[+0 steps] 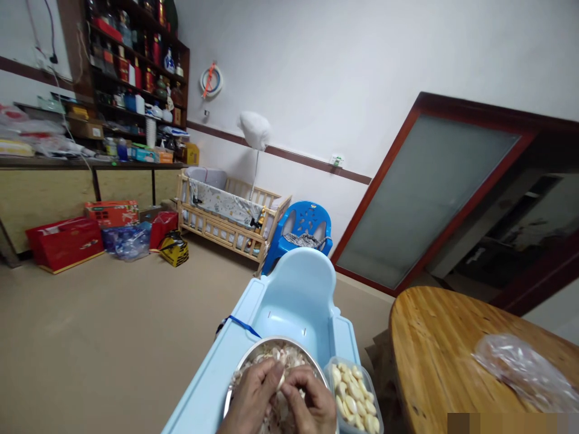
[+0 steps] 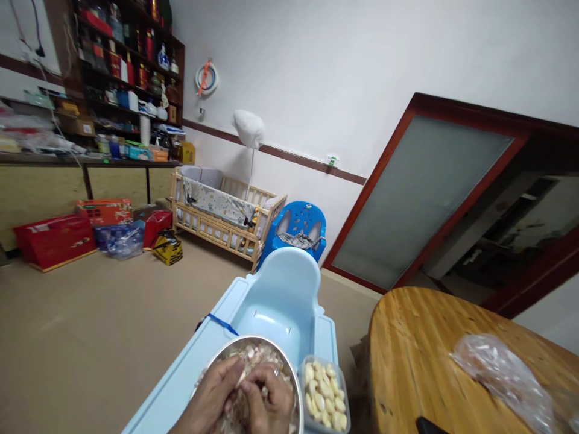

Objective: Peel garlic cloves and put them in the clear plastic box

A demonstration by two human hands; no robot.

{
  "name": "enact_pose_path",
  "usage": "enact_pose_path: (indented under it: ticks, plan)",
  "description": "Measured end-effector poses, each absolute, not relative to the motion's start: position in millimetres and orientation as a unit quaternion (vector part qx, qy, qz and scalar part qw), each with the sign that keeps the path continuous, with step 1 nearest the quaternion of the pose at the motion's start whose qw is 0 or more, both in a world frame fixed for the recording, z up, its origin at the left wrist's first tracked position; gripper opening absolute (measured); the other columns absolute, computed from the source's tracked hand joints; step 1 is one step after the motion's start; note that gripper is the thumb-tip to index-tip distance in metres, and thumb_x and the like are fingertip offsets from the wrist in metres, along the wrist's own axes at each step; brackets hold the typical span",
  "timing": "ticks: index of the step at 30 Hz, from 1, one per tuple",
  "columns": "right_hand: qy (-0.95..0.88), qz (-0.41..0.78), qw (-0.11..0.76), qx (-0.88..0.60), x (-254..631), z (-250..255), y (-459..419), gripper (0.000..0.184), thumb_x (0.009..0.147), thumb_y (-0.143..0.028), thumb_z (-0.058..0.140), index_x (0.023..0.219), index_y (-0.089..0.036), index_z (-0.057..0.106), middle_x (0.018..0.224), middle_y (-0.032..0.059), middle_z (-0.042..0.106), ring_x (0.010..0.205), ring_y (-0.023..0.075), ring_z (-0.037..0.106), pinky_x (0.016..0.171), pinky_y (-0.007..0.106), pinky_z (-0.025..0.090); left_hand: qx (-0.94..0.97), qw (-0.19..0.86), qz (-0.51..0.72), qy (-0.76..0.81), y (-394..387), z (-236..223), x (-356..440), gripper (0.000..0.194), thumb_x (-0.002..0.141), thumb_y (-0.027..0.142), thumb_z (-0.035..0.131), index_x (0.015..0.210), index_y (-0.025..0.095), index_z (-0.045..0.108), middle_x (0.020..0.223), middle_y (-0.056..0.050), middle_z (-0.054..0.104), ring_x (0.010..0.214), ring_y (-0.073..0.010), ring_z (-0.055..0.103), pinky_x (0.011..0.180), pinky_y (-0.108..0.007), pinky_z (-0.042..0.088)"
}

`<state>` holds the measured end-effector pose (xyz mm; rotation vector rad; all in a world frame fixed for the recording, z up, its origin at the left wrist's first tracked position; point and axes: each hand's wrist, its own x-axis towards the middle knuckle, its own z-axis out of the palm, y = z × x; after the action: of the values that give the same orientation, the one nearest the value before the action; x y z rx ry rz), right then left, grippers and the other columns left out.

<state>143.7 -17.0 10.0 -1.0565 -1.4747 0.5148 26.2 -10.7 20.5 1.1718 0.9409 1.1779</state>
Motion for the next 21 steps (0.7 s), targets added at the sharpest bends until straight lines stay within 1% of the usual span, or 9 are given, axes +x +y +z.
enact_pose_path:
  ticks: [4,7,11,13,16,18,21]
  plan:
    - [-0.613,0.25,0.585,-0.469,143.3,4.6,-13.7,0.026,0.076,-0.038,0.056,0.059,-0.02,0.058,0.053,-0.0011,0.058,0.049,0.0141,0.053,0.047,0.022,0.04,0.517,0.576,0.478,0.416,-11.2,23.0,25.6,0.054,0.073,0.069,0.04,0.056,0.018,0.048,0.042,0.006,0.037,0.038,-0.0099,0.033,0.041,-0.022,0.024]
    - [-0.61,0.267,0.586,-0.463,142.2,1.5,-11.2,0.028,0.077,-0.04,0.055,0.059,-0.019,0.057,0.052,-0.0008,0.059,0.049,0.0145,0.055,0.046,0.022,0.042,0.488,0.591,0.486,0.419,-9.5,24.7,26.4,0.057,0.068,0.074,0.041,0.054,0.019,0.045,0.04,0.007,0.036,0.036,-0.0088,0.031,0.04,-0.021,0.022]
    - [-0.614,0.25,0.592,-0.459,140.9,2.0,-10.6,0.028,0.079,-0.041,0.053,0.061,-0.02,0.058,0.055,-0.0004,0.06,0.052,0.0149,0.057,0.049,0.022,0.044,0.429,0.617,0.506,0.424,-4.8,23.4,27.3,0.058,0.064,0.077,0.042,0.052,0.019,0.044,0.038,0.007,0.036,0.034,-0.0072,0.027,0.037,-0.02,0.019]
    - [-0.618,0.231,0.591,-0.464,140.3,3.1,-11.2,0.026,0.08,-0.04,0.053,0.067,-0.02,0.062,0.061,0.0009,0.063,0.057,0.0159,0.059,0.054,0.023,0.046,0.42,0.62,0.513,0.419,-3.5,22.4,26.8,0.058,0.064,0.076,0.043,0.054,0.018,0.048,0.039,0.007,0.038,0.034,-0.0069,0.028,0.037,-0.02,0.018]
    - [-0.619,0.2,0.586,-0.482,139.7,3.8,-11.8,0.025,0.076,-0.043,0.058,0.083,-0.021,0.067,0.077,0.0042,0.068,0.069,0.019,0.063,0.063,0.025,0.049,0.459,0.598,0.513,0.41,-4.1,22.6,25.0,0.055,0.069,0.069,0.047,0.06,0.016,0.056,0.042,0.006,0.039,0.036,-0.008,0.03,0.038,-0.021,0.02]
    - [-0.626,0.2,0.583,-0.477,139.9,3.8,-11.6,0.024,0.074,-0.043,0.06,0.083,-0.022,0.068,0.079,0.0045,0.069,0.071,0.0197,0.063,0.063,0.026,0.05,0.492,0.571,0.512,0.412,-5.2,23.8,23.9,0.053,0.072,0.066,0.047,0.06,0.015,0.059,0.043,0.005,0.038,0.039,-0.0092,0.032,0.04,-0.021,0.022]
    - [-0.643,0.209,0.582,-0.451,140.8,4.4,-11.5,0.02,0.077,-0.04,0.058,0.077,-0.022,0.068,0.072,0.0032,0.068,0.067,0.0183,0.063,0.061,0.025,0.049,0.52,0.541,0.515,0.415,-6.4,25.8,22.9,0.054,0.074,0.065,0.045,0.055,0.016,0.056,0.045,0.004,0.038,0.041,-0.0107,0.035,0.042,-0.022,0.024]
